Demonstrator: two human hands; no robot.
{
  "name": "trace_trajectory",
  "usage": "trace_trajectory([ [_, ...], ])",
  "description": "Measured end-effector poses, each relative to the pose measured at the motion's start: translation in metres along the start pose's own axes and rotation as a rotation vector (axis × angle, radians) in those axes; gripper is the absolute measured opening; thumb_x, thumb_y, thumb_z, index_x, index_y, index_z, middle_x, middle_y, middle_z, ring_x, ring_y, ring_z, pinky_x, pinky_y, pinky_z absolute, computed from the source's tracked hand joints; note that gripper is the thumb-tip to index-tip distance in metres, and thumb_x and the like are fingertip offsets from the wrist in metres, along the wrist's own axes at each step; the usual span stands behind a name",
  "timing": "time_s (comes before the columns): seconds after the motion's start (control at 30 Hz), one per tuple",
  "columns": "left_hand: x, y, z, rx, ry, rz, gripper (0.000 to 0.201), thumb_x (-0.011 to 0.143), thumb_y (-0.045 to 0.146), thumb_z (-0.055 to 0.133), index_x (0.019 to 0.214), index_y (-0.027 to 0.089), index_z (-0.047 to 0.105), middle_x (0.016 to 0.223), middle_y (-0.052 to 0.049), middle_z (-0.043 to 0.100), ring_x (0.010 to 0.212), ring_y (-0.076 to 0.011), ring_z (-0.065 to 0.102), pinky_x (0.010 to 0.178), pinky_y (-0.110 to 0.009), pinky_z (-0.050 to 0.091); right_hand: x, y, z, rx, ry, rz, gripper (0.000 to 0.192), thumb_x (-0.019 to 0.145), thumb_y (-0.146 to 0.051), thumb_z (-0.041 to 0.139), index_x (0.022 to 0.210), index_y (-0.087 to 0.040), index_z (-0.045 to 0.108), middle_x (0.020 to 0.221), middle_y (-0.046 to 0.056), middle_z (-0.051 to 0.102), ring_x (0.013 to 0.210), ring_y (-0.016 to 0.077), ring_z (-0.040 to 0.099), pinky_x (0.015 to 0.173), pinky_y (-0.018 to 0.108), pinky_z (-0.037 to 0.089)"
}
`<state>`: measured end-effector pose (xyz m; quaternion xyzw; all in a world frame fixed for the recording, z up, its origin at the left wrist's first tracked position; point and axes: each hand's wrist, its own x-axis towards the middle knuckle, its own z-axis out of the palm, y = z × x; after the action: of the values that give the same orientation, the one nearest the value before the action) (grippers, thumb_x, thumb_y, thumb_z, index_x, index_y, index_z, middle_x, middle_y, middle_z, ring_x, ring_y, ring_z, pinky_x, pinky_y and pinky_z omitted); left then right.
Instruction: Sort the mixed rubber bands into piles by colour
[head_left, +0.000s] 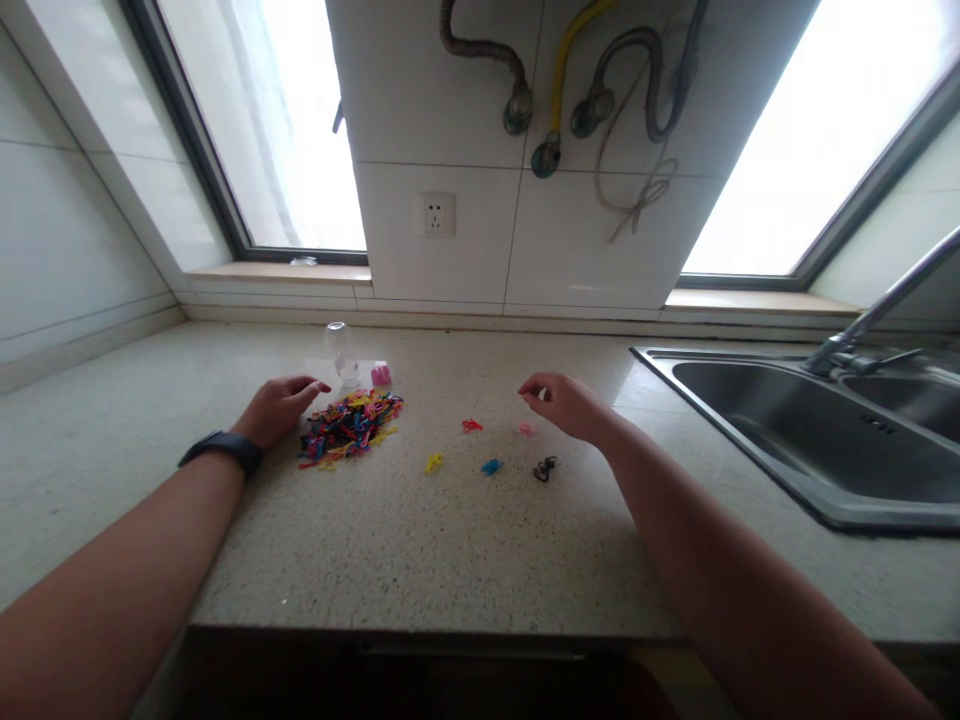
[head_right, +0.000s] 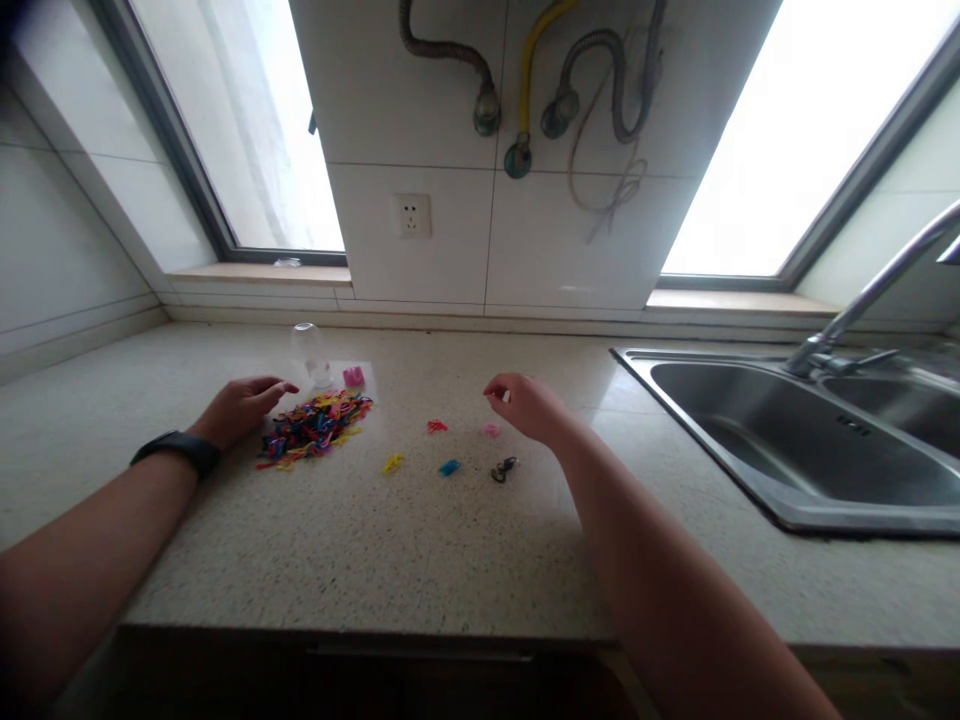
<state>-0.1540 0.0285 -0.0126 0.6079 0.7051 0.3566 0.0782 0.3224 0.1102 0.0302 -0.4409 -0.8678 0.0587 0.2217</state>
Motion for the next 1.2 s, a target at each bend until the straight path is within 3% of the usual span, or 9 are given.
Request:
trace_trajectory([
  [0.13, 0.002, 0.001, 0.000, 0.002, -0.008, 0.039, 0.055, 0.082, 0.056, 0.048, 0.101, 0.012, 0.076, 0.076, -0.005, 0.069, 0.072, -0.0185, 0.059, 0.067, -0.025, 0.043, 0.013, -0.050, 0.004, 0.067, -0.061, -0.146, 0.019, 0.089, -0.027, 0.060, 0.099, -0.020, 0.073, 0.088, 0.003, 0.072, 0.076, 0.0123, 0.061, 0.071, 0.024, 0.039],
  [0.27, 0.001, 0.006, -0.001, 0.006, -0.006, 0.059, 0.055, 0.082, 0.056, 0.048, 0.099, 0.012, 0.076, 0.088, -0.008, 0.073, 0.082, -0.0219, 0.063, 0.074, -0.027, 0.045, 0.033, -0.097, 0.021, 0.061, -0.173, -0.257, 0.019, 0.089, -0.027, 0.061, 0.100, -0.019, 0.074, 0.093, 0.004, 0.073, 0.079, 0.0132, 0.063, 0.071, 0.024, 0.040],
  [0.5, 0.000, 0.006, 0.000, 0.054, -0.015, 0.056, 0.056, 0.085, 0.055, 0.046, 0.102, 0.011, 0.076, 0.070, -0.005, 0.068, 0.065, -0.0193, 0.057, 0.060, -0.027, 0.040, 0.062, -0.147, 0.062, -0.149, -0.318, -0.359, 0.029, 0.090, -0.039, 0.058, 0.109, -0.024, 0.074, 0.104, 0.007, 0.073, 0.093, 0.0212, 0.066, 0.071, 0.028, 0.044],
  [0.63, 0.003, 0.002, 0.002, 0.050, -0.020, 0.075, 0.053, 0.086, 0.054, 0.046, 0.101, 0.012, 0.076, 0.084, -0.007, 0.072, 0.075, -0.0202, 0.062, 0.069, -0.027, 0.043, 0.068, -0.155, 0.075, -0.241, -0.326, -0.404, 0.029, 0.091, -0.038, 0.055, 0.106, -0.021, 0.073, 0.108, 0.010, 0.072, 0.097, 0.0235, 0.066, 0.072, 0.029, 0.046],
  [0.87, 0.005, -0.001, 0.004, 0.048, -0.017, 0.088, 0.050, 0.086, 0.051, 0.047, 0.099, 0.013, 0.076, 0.086, -0.007, 0.073, 0.080, -0.0216, 0.063, 0.073, -0.028, 0.044, 0.070, -0.154, 0.083, -0.240, -0.269, -0.417, 0.025, 0.091, -0.032, 0.051, 0.098, -0.021, 0.072, 0.108, 0.008, 0.072, 0.096, 0.0233, 0.066, 0.070, 0.028, 0.044],
  [1.07, 0.005, -0.001, 0.003, 0.047, -0.008, 0.101, 0.048, 0.086, 0.050, 0.047, 0.099, 0.014, 0.076, 0.089, -0.007, 0.073, 0.083, -0.0213, 0.064, 0.075, -0.027, 0.044, 0.058, -0.144, 0.060, -0.125, -0.225, -0.397, 0.024, 0.091, -0.033, 0.054, 0.101, -0.021, 0.073, 0.101, 0.006, 0.072, 0.089, 0.0184, 0.064, 0.071, 0.026, 0.040],
  [1.2, 0.003, 0.005, 0.002, 0.058, -0.014, 0.075, 0.050, 0.084, 0.050, 0.047, 0.099, 0.013, 0.077, 0.068, -0.004, 0.067, 0.067, -0.0189, 0.057, 0.063, -0.026, 0.039, 0.034, -0.128, 0.040, -0.039, -0.220, -0.347, 0.019, 0.090, -0.033, 0.060, 0.095, -0.020, 0.073, 0.095, 0.004, 0.072, 0.083, 0.0156, 0.062, 0.070, 0.025, 0.037],
])
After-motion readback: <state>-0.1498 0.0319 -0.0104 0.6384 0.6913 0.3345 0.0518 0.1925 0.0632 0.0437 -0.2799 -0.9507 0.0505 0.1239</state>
